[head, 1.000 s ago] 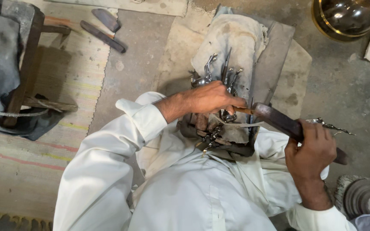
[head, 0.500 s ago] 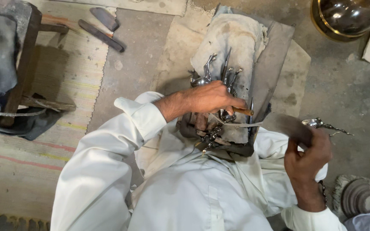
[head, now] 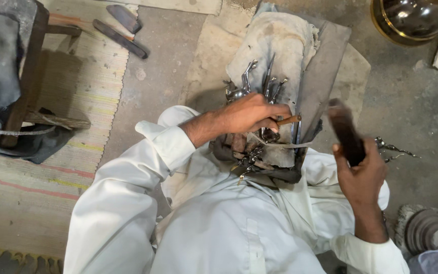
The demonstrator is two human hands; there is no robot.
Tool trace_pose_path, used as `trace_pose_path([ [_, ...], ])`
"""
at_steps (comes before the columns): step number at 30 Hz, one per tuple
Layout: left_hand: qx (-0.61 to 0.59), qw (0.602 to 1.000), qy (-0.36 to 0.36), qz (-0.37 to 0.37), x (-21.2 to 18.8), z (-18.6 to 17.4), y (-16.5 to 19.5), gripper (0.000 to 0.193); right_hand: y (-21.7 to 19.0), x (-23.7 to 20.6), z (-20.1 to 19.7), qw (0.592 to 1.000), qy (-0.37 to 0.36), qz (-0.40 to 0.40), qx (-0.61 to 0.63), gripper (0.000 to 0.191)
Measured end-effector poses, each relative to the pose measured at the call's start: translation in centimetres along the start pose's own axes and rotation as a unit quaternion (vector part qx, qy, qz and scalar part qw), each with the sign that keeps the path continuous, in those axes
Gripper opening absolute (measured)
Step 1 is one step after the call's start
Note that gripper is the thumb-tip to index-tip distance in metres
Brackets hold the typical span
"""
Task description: The person sits cross-legged on the floor with a silver animal figurine clamped in a wooden vise. They hold a chisel against the figurine's surface and strike it with a wooden mallet, repositioning the chisel repeatedly to work different areas of the metal figure.
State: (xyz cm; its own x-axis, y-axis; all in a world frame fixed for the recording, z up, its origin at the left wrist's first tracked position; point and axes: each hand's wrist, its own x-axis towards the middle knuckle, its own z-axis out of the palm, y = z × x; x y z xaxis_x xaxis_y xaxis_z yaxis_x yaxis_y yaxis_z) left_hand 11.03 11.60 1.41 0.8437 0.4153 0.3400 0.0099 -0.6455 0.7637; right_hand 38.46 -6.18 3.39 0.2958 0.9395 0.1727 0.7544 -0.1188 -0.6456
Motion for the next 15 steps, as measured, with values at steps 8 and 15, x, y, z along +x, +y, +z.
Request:
trace_pose_path([
  [8,0.041,0.999,-0.001,-0.005,-0.1,0.4,0.1,0.03,-0.1,0.9,-1.3,0.971,0.045,-0.174,-0.16,0.038],
  [15,0.07,0.997,0.009,0.016,-0.2,0.8,-0.5,0.031,0.1,1.1,-2.0,0.969,0.008,-0.183,-0.165,0.035],
])
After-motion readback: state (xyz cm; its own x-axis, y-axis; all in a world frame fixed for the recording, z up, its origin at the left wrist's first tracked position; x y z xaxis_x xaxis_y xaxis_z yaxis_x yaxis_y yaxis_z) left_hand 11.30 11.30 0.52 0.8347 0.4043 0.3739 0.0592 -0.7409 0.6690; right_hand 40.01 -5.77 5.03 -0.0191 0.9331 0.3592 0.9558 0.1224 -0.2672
